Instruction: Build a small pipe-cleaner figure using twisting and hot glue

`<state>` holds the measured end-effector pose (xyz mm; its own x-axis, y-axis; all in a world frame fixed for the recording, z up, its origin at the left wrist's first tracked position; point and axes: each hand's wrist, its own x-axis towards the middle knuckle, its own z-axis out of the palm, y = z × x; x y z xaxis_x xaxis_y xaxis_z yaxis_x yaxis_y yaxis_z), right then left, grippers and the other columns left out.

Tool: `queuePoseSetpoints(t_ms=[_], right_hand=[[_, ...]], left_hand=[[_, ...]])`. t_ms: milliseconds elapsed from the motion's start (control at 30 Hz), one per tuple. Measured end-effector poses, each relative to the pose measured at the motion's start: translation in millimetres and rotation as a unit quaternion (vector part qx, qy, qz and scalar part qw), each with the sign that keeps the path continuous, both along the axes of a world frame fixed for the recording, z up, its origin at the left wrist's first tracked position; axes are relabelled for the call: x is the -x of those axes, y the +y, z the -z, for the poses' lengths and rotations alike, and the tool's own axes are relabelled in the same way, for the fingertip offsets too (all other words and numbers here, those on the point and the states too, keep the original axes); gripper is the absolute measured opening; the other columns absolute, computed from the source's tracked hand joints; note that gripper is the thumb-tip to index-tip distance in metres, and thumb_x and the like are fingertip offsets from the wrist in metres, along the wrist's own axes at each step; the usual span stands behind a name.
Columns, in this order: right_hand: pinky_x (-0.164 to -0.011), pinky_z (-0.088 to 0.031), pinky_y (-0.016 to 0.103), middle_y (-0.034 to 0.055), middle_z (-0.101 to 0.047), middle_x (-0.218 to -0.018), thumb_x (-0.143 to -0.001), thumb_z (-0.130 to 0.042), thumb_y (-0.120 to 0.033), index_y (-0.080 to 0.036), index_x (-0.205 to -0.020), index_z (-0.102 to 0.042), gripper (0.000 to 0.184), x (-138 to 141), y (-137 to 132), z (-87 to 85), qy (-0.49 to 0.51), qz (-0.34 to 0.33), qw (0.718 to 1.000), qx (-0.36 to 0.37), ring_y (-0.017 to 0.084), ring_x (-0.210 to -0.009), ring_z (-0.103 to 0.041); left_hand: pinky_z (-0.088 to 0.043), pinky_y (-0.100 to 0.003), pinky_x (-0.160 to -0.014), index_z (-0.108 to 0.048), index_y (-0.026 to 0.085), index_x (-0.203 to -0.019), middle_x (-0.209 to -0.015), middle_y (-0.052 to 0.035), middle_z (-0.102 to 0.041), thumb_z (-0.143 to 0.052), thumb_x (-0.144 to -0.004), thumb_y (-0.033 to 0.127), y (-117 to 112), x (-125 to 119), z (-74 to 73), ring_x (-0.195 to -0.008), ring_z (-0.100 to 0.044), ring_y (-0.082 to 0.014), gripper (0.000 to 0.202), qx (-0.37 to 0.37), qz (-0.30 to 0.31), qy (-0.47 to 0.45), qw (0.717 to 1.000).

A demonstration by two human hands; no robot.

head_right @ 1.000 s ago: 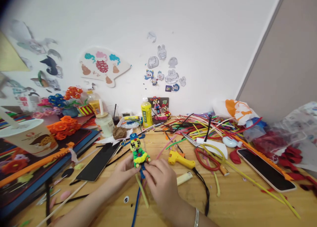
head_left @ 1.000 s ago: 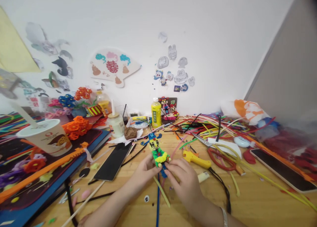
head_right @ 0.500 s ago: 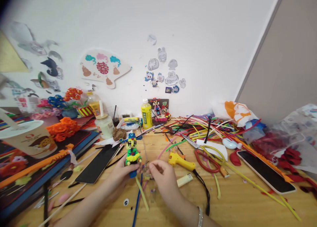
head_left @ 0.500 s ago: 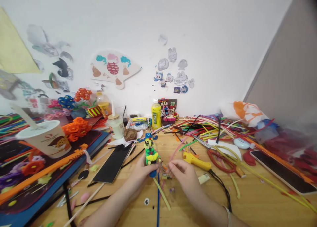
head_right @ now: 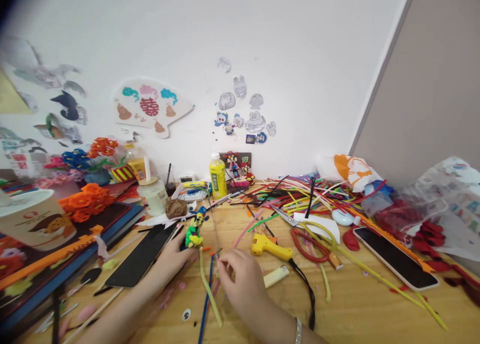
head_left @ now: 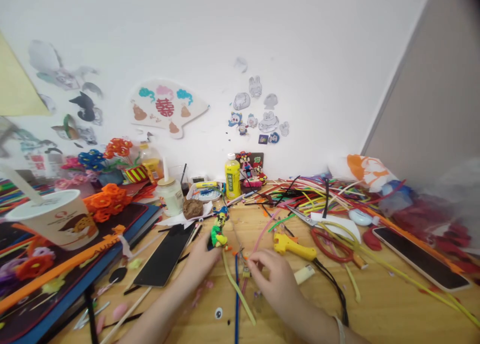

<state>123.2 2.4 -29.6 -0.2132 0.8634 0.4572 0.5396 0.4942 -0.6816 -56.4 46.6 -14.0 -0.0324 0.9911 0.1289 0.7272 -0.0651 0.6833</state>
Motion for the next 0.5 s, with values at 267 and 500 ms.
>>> queuePoseSetpoints(t_ms=[267,500], right_hand=[[-0.06,-0.036,0.022,-0.0004,-0.059,-0.066,-0.077,-0.05,-0.012,-0.018,-0.068,-0.059,0.014,1,-1,4.8,-0.066,-0.011,0.997,-0.03,0.013,-0.065,-0.053],[-0.059,-0.035,0.024,0.0004,-0.059,-0.067,-0.081,-0.048,-0.014,-0.019,-0.072,-0.056,0.013,-2,1,3.2,-0.123,0.012,0.984,-0.132,0.014,-0.064,-0.052]], left_hand=[[-0.036,-0.043,-0.085,-0.064,0.014,-0.085,-0.101,-0.0151,-0.059,-0.05,-0.067,0.035,8,14,16.3,-0.099,-0.05,-0.033,0.031,0.024,-0.036,0.164,0.986],[-0.036,-0.041,-0.085,-0.054,0.013,-0.109,-0.112,-0.015,-0.052,-0.047,-0.068,0.023,-10,4,-8.4,-0.102,-0.047,-0.0301,0.042,-0.118,-0.047,0.208,0.97]])
